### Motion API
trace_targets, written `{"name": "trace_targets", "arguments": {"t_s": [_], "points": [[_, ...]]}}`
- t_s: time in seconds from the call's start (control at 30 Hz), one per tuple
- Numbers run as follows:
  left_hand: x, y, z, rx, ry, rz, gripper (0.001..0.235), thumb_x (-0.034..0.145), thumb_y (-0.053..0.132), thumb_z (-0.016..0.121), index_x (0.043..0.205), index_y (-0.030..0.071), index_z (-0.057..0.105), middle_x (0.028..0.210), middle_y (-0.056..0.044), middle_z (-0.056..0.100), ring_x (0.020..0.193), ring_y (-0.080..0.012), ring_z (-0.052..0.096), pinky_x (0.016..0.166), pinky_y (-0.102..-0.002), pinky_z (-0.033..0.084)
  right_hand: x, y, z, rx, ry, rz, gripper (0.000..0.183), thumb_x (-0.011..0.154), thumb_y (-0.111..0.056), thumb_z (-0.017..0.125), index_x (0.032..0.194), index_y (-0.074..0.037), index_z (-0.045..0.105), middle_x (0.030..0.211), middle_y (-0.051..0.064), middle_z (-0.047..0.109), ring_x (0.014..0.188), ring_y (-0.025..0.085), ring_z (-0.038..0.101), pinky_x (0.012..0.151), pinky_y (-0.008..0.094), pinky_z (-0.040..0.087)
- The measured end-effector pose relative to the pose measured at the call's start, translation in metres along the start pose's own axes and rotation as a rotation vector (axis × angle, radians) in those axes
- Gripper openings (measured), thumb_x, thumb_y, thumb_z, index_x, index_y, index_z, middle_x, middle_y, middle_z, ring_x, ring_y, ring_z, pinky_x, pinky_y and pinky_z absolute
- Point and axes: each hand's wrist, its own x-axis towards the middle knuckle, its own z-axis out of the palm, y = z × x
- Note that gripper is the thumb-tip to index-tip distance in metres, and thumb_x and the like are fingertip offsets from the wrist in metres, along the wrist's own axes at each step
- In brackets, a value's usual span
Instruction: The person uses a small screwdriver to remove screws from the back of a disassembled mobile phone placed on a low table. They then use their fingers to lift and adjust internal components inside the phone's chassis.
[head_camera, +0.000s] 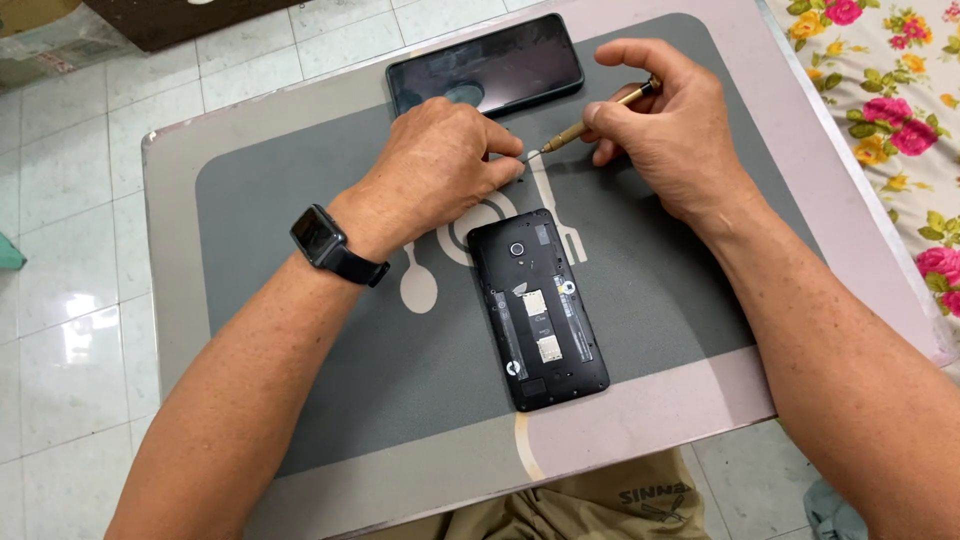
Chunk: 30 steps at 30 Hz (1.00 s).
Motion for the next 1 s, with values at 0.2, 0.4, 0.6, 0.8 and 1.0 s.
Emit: {"name": "trace_targets", "arguments": {"t_s": [0.2, 0.4, 0.6, 0.8, 1.0], "points": [[0.011, -0.002, 0.005, 0.057, -0.016, 0.019, 0.019, 0.101, 0.025, 0.072, 0.094, 0.025, 0.089, 0.074, 0.002, 0.077, 0.075, -0.0283, 0.065, 0.066, -0.047, 0.049, 0.001, 0.004, -0.002, 0.019, -0.026, -0.048, 0.044, 0.096, 0.000, 0.072, 0.139, -0.006, 0.063, 0.074, 0.007, 0.067, 0.061, 0.014, 0.069, 0.068, 0.027, 0.064], [0.013, -0.004, 0.004, 0.130, -0.044, 0.010, 0.022, 0.102, 0.023, 0.069, 0.095, 0.024, 0.089, 0.083, -0.002, 0.080, 0.082, -0.0308, 0.070, 0.077, -0.051, 0.054, 0.003, 0.002, -0.002, 0.038, -0.006, 0.012, 0.044, 0.095, -0.003, 0.073, 0.137, -0.009, 0.065, 0.078, 0.008, 0.070, 0.057, 0.012, 0.067, 0.064, 0.025, 0.064], [0.010, -0.008, 0.006, 0.123, -0.021, 0.041, 0.020, 0.103, 0.024, 0.073, 0.090, 0.026, 0.089, 0.069, 0.002, 0.075, 0.072, -0.0268, 0.065, 0.069, -0.046, 0.052, 0.005, 0.002, -0.001, 0.042, 0.050, 0.008, 0.039, 0.095, -0.005, 0.074, 0.132, -0.008, 0.065, 0.069, 0.010, 0.069, 0.055, 0.012, 0.068, 0.058, 0.023, 0.060], [0.008, 0.001, 0.001, 0.223, -0.099, 0.016, 0.064, 0.114, 0.022, 0.067, 0.063, 0.019, 0.030, 0.057, 0.000, 0.026, 0.059, -0.0238, 0.028, 0.063, -0.043, 0.042, 0.002, 0.000, -0.005, 0.012, 0.158, 0.011, 0.025, 0.098, -0.008, 0.070, 0.122, -0.010, 0.068, 0.059, 0.003, 0.058, 0.042, 0.010, 0.049, 0.048, 0.023, 0.057], [0.011, 0.014, -0.020, 0.132, -0.074, -0.054, 0.032, 0.113, 0.032, 0.070, 0.089, 0.015, 0.083, 0.087, -0.002, 0.081, 0.070, -0.0171, 0.071, 0.074, -0.038, 0.065, 0.000, -0.011, -0.008, -0.047, 0.152, 0.122, 0.027, 0.098, -0.017, 0.068, 0.124, -0.012, 0.071, 0.063, 0.005, 0.065, 0.044, 0.011, 0.057, 0.048, 0.023, 0.052]]}}
